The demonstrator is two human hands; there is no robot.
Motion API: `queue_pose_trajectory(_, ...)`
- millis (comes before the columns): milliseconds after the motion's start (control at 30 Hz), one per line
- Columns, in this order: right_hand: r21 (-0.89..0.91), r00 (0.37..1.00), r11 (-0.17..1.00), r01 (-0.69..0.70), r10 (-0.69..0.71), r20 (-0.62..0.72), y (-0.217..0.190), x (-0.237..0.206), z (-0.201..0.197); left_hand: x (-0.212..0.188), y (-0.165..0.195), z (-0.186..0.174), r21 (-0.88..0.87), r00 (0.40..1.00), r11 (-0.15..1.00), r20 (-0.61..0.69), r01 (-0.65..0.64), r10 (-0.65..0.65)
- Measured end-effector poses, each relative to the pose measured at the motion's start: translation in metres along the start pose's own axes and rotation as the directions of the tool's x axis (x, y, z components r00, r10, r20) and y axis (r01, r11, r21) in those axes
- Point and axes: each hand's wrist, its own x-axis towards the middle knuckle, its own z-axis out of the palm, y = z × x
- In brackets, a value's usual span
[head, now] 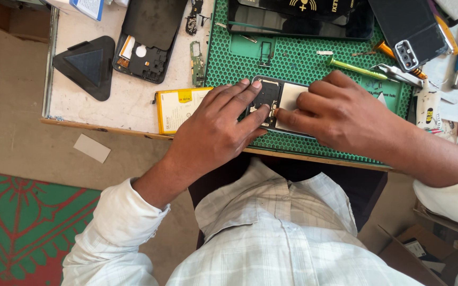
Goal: The person removes a white adhesive strip from a smartphone chassis, then uses a green screwdriver to remove multiple small screws from the phone's interior. The person places the screws on the work mat and continues unscrewing components.
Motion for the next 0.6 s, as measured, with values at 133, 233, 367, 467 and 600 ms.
queue_pose_trajectory(133, -0.088, 1.000, 0.996, -0.005, 0.007, 0.022, -0.008, -0.008, 0.003, -0.001, 0.000, 0.000, 0.031, 1.000, 0.999, 0.009, -0.016, 0.016)
queue_pose_trajectory(233, -0.094, 0.999, 0.996, -0.004, 0.000, -0.047, -0.011, -0.011, 0.002, -0.001, 0.001, -0.005, 0.030, 1.000, 0.999, 0.009, -0.016, 0.015)
queue_pose_trajectory(367, -0.028, 0.964, 0.997, -0.074, 0.065, -0.257, 0.011, -0.020, -0.018, 0.003, 0.001, -0.009, 0.009, 1.000, 1.000, 0.000, -0.020, 0.020)
queue_pose_trajectory(467, -0.202, 0.951, 0.954, -0.220, 0.164, -0.263, 0.035, -0.049, -0.041, 0.002, 0.000, -0.009, 0.000, 1.000, 1.000, 0.013, -0.006, 0.006)
queue_pose_trajectory(600, 0.006, 0.872, 0.898, -0.440, 0.429, -0.237, 0.046, -0.088, -0.046, -0.003, -0.002, -0.010, -0.058, 0.998, 0.997, 0.055, 0.046, -0.043)
